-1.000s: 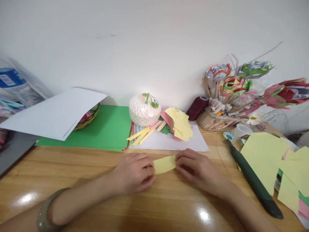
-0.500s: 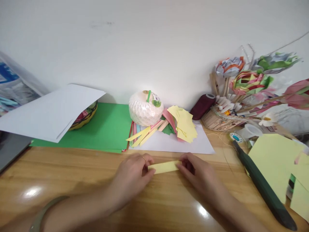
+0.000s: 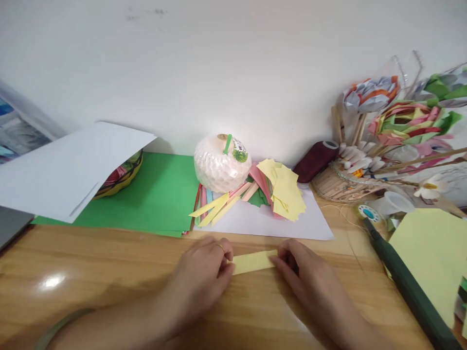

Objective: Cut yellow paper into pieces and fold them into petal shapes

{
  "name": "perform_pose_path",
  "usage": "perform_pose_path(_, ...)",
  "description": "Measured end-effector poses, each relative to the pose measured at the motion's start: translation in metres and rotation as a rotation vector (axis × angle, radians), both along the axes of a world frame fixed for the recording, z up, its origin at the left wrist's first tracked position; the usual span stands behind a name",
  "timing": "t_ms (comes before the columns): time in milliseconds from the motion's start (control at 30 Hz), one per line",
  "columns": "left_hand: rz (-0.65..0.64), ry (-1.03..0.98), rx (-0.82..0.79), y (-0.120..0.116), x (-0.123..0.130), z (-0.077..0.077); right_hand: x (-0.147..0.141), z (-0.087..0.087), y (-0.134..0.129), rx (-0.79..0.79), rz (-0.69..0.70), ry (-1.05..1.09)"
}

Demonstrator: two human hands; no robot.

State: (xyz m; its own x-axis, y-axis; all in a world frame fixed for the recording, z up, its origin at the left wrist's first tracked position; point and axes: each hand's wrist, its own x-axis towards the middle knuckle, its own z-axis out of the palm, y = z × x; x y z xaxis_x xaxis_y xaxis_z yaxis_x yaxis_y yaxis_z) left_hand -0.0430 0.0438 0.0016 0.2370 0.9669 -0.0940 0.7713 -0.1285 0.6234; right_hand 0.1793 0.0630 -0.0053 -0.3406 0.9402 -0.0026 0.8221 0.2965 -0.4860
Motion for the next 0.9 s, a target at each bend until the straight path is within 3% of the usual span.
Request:
perform_pose_path(167,0.018,-0.015,-0.004,-0.002,0.001,0.0,-0.001,-0.001,0.0,0.021,-0.005,-0.02)
perform_pose_path(400,-0.058,0.016,0.03,0.001,0.005,0.004,-0.002,0.0,-0.002,0.037,-0.013,-0.051)
perform_pose_path(900,-0.186,0.286,-0.062,0.001,0.007,0.015,-0.009,0.008,0.001,0.134,0.021,-0.17)
